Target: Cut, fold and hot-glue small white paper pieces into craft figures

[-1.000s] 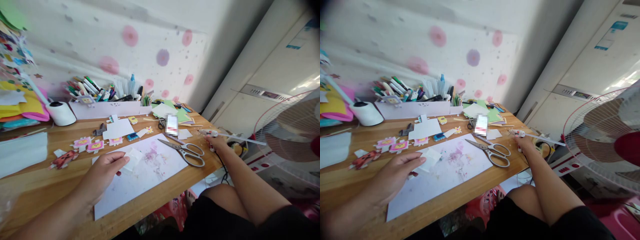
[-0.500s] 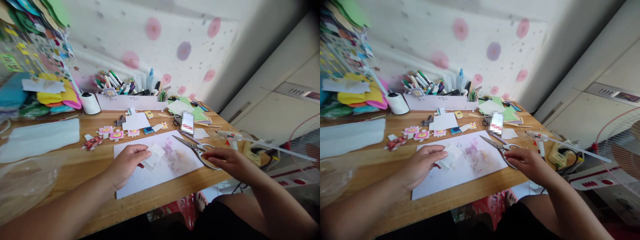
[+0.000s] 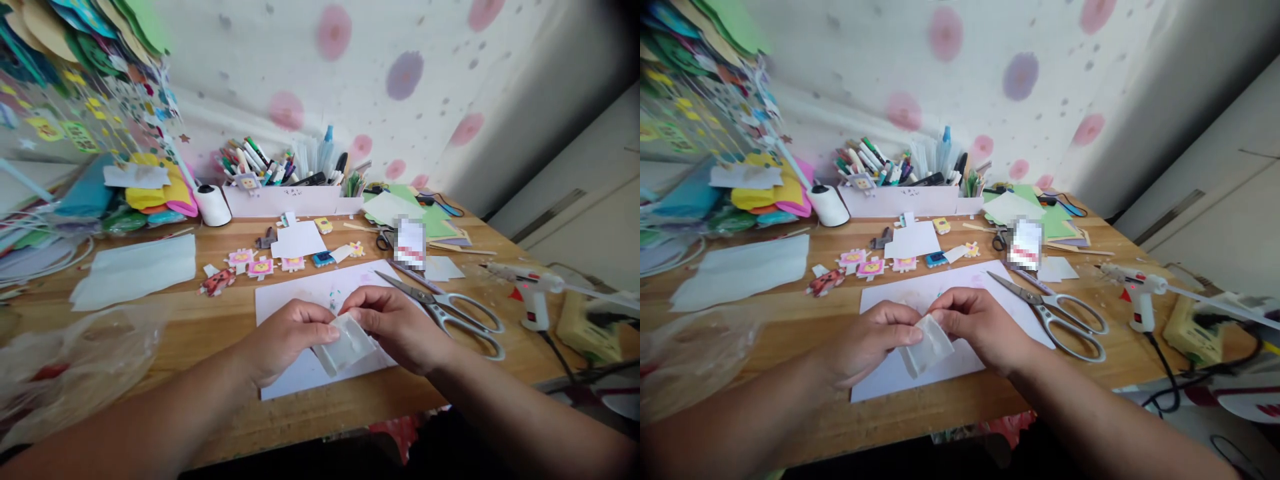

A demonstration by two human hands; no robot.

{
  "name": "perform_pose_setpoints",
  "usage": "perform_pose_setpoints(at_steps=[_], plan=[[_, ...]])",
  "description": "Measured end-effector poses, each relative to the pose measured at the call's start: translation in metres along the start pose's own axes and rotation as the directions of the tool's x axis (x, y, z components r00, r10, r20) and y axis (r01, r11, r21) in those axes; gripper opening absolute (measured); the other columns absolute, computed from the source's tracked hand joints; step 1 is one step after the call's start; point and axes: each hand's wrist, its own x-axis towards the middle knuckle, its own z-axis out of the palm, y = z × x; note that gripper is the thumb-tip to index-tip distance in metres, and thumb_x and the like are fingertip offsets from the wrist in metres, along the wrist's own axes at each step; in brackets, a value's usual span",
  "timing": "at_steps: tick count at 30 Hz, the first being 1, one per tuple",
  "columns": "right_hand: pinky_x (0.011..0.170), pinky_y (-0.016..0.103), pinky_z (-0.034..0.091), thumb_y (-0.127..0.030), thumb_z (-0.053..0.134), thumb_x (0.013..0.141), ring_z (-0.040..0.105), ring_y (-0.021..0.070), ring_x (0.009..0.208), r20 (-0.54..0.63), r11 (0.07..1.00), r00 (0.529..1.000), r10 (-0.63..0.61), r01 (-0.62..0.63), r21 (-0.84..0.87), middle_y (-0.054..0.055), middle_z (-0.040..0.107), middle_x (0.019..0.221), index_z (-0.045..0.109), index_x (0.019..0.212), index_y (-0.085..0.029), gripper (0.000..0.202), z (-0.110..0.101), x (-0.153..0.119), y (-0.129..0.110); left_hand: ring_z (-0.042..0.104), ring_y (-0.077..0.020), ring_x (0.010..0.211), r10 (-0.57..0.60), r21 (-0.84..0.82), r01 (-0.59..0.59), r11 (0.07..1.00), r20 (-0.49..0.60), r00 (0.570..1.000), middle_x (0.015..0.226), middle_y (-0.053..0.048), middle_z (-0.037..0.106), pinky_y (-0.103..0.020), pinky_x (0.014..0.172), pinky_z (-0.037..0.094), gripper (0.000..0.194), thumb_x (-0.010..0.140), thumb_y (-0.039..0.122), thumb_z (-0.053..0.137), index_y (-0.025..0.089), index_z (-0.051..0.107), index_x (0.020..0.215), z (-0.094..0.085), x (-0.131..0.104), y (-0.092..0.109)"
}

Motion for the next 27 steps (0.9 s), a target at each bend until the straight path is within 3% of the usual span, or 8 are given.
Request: perform_pose_setpoints(at_steps=[7,13,21,27], plan=[[0.057,0.022,0.032,-0.028,0.077,0.069,0.046,0.0072,0.058,-0.030,0.999,0.999,-0.017,0.016,-0.041,-0.004,0.056,0.063,0.064,0.073,-0.016,0.019,0.004,0.000,0.001,0.040,-0.0095,0.055,0.039,0.249,-0.029,0.968,-0.033,0.999,0.053,0.005,0.045,-0.023,0.054,0.030,0.020,0.075,0.030,0.063,0.015,0.063,0.062,0.002,-0.002,0.005],[0.054,0.023,0.031,-0.035,0.079,0.065,0.042,0.0079,0.056,-0.091,0.996,0.996,-0.026,0.019,-0.087,-0.005,0.052,0.062,0.059,0.070,-0.017,0.028,0.009,-0.004,0.007,0.042,-0.0110,0.054,0.094,0.464,-0.079,0.882,-0.007,0.996,0.055,0.004,0.046,-0.023,0.052,0.031,0.031,0.081,0.040,0.055,0.016,0.060,0.064,0.009,-0.006,0.008],[0.054,0.023,0.029,-0.038,0.074,0.070,0.039,0.0080,0.056,-0.134,0.980,0.987,-0.091,0.065,-0.189,-0.004,0.050,0.063,0.056,0.070,-0.017,0.028,0.011,-0.006,0.010,0.051,-0.0131,0.055,0.129,0.548,-0.085,0.832,-0.042,0.991,0.056,0.002,0.051,-0.023,0.052,0.038,0.032,0.083,0.042,0.051,0.017,0.059,0.065,0.013,-0.007,0.004],[0.058,0.025,0.034,-0.041,0.068,0.074,0.043,0.0105,0.061,-0.155,0.927,0.975,-0.159,0.093,-0.363,-0.003,0.050,0.067,0.053,0.072,-0.018,0.027,0.017,-0.005,0.011,0.051,-0.0132,0.055,0.127,0.553,-0.066,0.830,-0.073,0.989,0.056,0.003,0.050,-0.023,0.052,0.040,0.026,0.082,0.035,0.051,0.017,0.058,0.064,0.015,-0.006,0.005]])
